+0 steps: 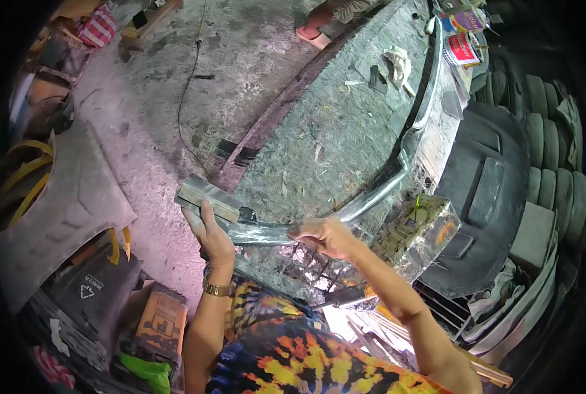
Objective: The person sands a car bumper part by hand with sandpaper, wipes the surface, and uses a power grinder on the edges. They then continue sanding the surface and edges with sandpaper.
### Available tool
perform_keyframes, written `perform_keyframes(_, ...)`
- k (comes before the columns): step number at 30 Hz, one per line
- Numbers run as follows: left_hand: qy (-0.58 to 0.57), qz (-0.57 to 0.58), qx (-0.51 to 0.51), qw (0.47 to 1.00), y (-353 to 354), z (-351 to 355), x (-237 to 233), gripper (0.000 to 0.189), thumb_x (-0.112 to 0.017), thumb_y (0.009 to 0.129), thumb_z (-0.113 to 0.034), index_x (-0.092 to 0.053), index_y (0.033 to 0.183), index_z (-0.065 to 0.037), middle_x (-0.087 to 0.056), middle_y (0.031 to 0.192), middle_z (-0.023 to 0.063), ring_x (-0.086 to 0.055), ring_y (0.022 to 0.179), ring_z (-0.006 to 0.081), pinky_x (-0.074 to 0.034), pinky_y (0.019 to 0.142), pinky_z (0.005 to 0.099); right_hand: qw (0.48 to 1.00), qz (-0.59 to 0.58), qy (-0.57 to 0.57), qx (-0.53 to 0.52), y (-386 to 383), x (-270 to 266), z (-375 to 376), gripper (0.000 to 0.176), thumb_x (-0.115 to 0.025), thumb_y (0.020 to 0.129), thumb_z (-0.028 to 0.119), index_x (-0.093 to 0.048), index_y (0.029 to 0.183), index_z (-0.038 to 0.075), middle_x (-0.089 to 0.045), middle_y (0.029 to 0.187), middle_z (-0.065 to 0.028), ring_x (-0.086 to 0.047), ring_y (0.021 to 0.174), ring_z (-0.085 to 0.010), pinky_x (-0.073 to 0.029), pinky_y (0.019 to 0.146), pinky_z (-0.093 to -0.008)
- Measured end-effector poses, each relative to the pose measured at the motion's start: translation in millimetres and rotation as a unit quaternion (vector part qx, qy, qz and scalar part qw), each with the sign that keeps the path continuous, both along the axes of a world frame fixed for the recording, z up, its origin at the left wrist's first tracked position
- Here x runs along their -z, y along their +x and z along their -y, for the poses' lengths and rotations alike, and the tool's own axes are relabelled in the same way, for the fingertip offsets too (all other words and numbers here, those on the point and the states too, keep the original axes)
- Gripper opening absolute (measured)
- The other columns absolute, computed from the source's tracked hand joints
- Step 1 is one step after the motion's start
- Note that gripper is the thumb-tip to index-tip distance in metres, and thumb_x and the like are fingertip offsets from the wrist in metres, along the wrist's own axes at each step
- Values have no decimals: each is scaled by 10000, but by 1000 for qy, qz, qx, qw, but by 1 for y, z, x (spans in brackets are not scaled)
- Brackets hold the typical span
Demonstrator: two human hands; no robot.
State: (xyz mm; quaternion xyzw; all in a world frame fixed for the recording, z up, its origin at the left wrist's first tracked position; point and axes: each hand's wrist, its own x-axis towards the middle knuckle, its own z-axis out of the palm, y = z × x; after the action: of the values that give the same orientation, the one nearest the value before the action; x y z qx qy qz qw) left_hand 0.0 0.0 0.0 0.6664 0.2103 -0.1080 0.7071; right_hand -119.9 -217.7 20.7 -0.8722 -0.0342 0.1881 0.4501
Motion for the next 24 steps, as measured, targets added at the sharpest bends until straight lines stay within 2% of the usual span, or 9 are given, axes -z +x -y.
perform_keyframes(3,46,-35,-6,998,-9,-8,-8,803,-527,1059,-327,-93,1576,109,-254,1630,216,-306,1474,278,-230,1214,367,999,-36,-19,-17,-8,-6,-12,156,-701,917,171,-709,1072,190,-719,966,-33,-714,839,-249,-565,695,-402)
perform_keyframes(6,30,-26,-4,999,-5,-10,-6,794,-524,1060,-319,-99,1575,110,-252,1631,219,-304,1476,274,-231,1213,362,999,30,36,19,-16,-1,2,150,-695,907,155,-693,1057,152,-685,913,-55,-682,788,-298,-534,655,-433)
perform_keyframes(8,63,-25,3,998,-6,-6,-5,716,-475,1078,-324,-166,1564,101,-280,1611,252,-347,1450,317,-265,1194,381,1000,15,11,1,1,-5,-14,155,-693,904,149,-692,1059,149,-686,918,-57,-682,789,-300,-533,656,-432)
perform_keyframes(10,63,-6,11,998,-3,-5,2,718,-477,1077,-328,-171,1561,104,-282,1609,257,-347,1450,321,-264,1194,382,999,-6,-33,-38,12,-10,-14,164,-689,901,138,-692,1065,148,-682,926,-63,-679,809,-306,-532,659,-436)
perform_keyframes(13,72,16,16,997,-4,-3,9,716,-481,1075,-330,-182,1557,107,-294,1602,265,-352,1446,329,-267,1192,386,1000,-8,7,-8,5,-14,8,157,-687,900,141,-678,1057,140,-659,902,-74,-668,825,-319,-527,656,-447)
perform_keyframes(14,82,24,16,996,-4,-4,10,713,-483,1074,-328,-189,1556,107,-303,1597,268,-357,1442,333,-270,1190,389,999,-18,-29,-10,3,-12,0,183,-682,898,135,-686,1080,149,-664,907,-68,-673,839,-314,-529,664,-449)
perform_keyframes(17,92,-3,13,996,-4,-3,6,707,-484,1073,-324,-196,1555,106,-319,1587,274,-362,1439,338,-274,1187,393,999,-11,-7,-35,15,-10,-9,191,-682,899,131,-687,1089,155,-677,920,-55,-682,830,-301,-531,665,-441)
perform_keyframes(22,57,30,15,998,-2,-4,7,700,-487,1073,-320,-206,1552,106,-331,1580,272,-367,1436,338,-278,1181,396,1000,-4,-1,-11,12,-10,-8,162,-682,901,141,-671,1062,130,-672,925,-56,-680,822,-301,-534,660,-431)
perform_keyframes(24,48,32,22,998,-3,-3,4,700,-488,1073,-321,-209,1551,107,-331,1580,270,-365,1438,337,-278,1180,395,998,2,-29,-51,25,-8,-22,197,-702,894,132,-727,1090,132,-697,918,-64,-688,799,-299,-526,645,-426)
